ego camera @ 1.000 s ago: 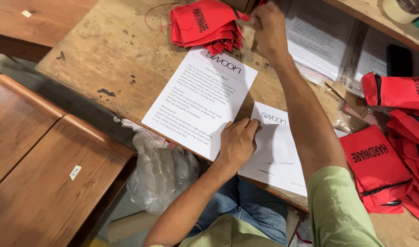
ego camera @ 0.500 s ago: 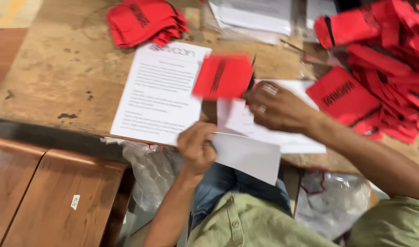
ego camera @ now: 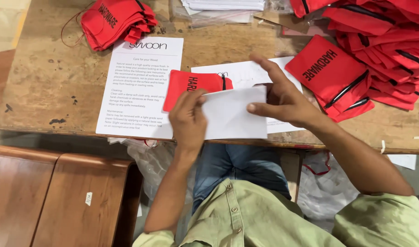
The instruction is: Folding furniture instruction manuals and placing them into red hardware bags.
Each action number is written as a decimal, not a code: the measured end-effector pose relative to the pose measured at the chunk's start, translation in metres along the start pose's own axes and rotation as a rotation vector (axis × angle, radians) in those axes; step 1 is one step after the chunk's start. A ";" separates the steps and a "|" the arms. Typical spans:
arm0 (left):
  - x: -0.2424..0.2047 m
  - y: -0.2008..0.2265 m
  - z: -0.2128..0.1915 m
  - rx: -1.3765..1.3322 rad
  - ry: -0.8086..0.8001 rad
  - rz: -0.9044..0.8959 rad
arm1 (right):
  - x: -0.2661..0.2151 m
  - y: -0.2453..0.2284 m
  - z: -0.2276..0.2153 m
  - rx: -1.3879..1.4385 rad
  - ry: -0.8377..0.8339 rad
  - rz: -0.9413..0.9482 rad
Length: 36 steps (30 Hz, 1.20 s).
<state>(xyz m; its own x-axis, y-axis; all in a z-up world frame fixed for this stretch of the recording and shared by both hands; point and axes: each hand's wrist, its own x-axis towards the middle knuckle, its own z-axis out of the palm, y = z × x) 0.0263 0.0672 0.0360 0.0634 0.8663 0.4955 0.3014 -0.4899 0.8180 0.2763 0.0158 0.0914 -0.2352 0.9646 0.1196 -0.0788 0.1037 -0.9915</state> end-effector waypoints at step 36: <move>0.013 0.007 0.059 -0.090 -0.282 0.090 | 0.008 0.058 -0.004 -0.361 0.216 0.064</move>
<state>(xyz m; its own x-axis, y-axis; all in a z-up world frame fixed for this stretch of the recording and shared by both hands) 0.0849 0.0806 0.0304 0.3510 0.8060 0.4767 0.1977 -0.5614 0.8036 0.2736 0.0304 0.0346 -0.0172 0.9965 0.0813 0.2831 0.0829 -0.9555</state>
